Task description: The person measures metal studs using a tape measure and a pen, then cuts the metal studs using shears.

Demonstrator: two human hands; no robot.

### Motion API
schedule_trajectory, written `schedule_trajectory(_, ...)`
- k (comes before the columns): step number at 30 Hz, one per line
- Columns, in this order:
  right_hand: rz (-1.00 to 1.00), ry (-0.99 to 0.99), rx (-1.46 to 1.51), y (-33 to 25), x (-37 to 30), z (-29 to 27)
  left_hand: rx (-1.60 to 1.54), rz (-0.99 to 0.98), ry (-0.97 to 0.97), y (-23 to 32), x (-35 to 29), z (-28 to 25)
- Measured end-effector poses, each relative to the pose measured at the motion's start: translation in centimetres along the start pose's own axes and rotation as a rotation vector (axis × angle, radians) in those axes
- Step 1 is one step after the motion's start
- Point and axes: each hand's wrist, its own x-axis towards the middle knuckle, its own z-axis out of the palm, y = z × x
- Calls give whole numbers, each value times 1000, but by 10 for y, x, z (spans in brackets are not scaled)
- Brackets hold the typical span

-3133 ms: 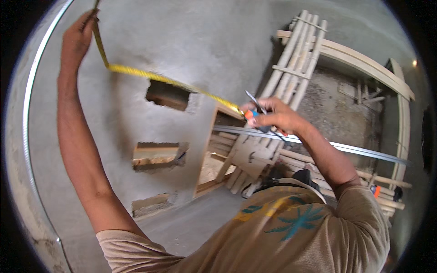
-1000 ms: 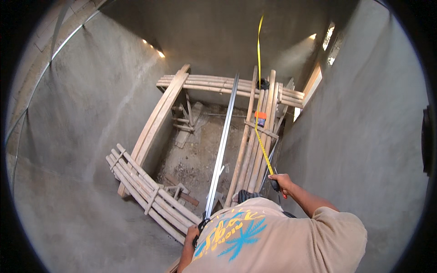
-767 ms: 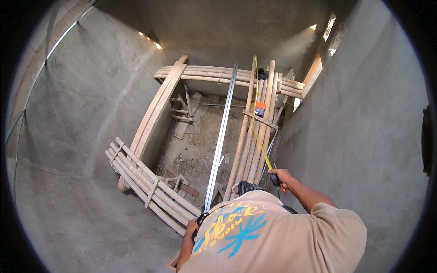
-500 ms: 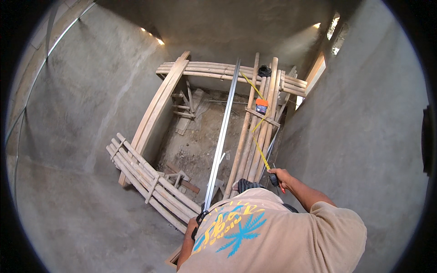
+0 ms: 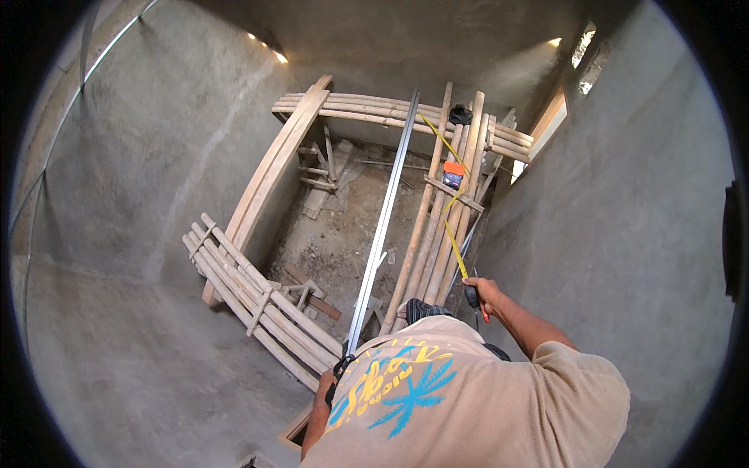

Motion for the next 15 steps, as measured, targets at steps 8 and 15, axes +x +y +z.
schedule_trajectory(8, -25, -3, 61, -6, -2, -5, -4, 41, 25, -5, -5, -2)
schedule_trajectory(15, -58, 35, 264, -2, 7, -6, -45, 269, 133, 37, -17, -28)
